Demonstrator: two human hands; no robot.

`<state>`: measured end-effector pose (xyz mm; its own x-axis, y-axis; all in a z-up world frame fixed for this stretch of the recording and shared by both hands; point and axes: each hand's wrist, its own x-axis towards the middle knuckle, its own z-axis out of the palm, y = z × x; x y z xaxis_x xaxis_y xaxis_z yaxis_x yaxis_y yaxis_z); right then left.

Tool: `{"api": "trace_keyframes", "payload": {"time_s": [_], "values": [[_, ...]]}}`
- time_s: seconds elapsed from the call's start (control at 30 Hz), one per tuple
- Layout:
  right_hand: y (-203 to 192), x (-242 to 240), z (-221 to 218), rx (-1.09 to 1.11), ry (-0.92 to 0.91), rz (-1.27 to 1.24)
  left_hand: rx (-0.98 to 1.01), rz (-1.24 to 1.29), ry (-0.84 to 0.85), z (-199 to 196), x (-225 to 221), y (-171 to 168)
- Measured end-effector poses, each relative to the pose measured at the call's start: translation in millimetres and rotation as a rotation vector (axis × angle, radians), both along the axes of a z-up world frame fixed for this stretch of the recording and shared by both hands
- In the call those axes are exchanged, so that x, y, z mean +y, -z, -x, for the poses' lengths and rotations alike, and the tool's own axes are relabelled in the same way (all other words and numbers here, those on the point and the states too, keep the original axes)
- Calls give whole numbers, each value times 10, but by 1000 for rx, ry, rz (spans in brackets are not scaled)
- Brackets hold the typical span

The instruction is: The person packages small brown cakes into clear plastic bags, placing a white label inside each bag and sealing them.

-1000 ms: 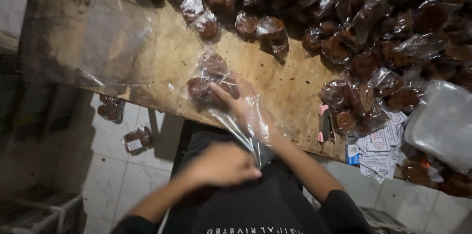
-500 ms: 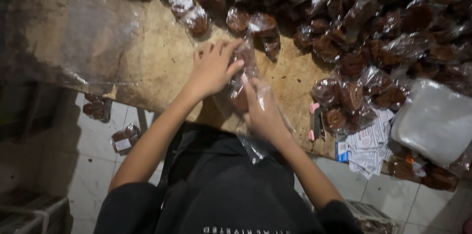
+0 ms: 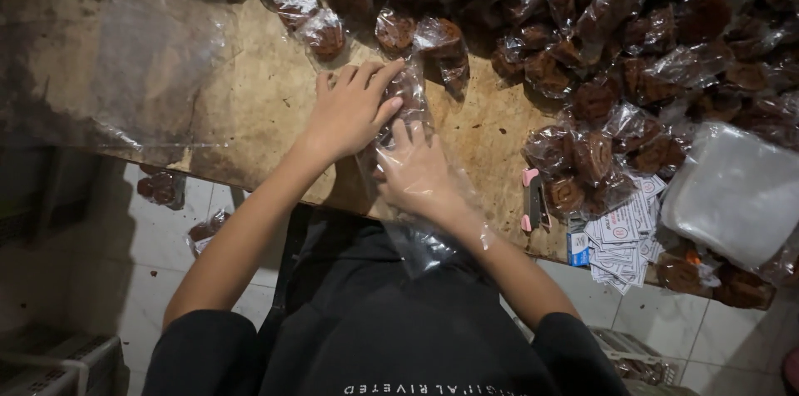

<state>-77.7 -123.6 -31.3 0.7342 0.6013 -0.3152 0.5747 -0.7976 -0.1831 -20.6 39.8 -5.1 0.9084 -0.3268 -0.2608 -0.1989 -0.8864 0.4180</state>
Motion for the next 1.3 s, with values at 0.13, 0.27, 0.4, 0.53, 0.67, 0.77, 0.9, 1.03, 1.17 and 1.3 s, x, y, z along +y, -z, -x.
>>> {"api": "trace_keyframes", "payload": {"time_s": [0.13, 0.27, 0.4, 0.53, 0.67, 0.77, 0.9, 1.03, 1.17, 1.3], "values": [[86, -115, 130, -154, 22, -179, -120, -27, -3, -21, 3, 8], [-156, -56, 93, 34, 135, -59, -60, 22, 36, 1, 6, 26], [-308, 64, -45, 35, 107, -76, -82, -23, 47, -22, -5, 28], [-231, -38, 78, -179, 80, -250, -119, -78, 30, 34, 26, 44], [-338, 97, 22, 53, 147, -8, -89, -96, 33, 65, 0, 26], [-462, 160, -18, 73, 182, 7, -67, -107, 59, 46, -1, -58], [-458, 49, 264, 90, 405, -243, -40, -82, -12, 64, -2, 12], [131, -35, 338, -405, 458, -589, -113, -23, -23, 211, -127, -160], [82, -48, 370, -373, 534, -671, -143, 35, 95, 333, -62, -188], [51, -18, 332, -358, 585, -687, -153, 1, 83, 350, -92, -52]]}}
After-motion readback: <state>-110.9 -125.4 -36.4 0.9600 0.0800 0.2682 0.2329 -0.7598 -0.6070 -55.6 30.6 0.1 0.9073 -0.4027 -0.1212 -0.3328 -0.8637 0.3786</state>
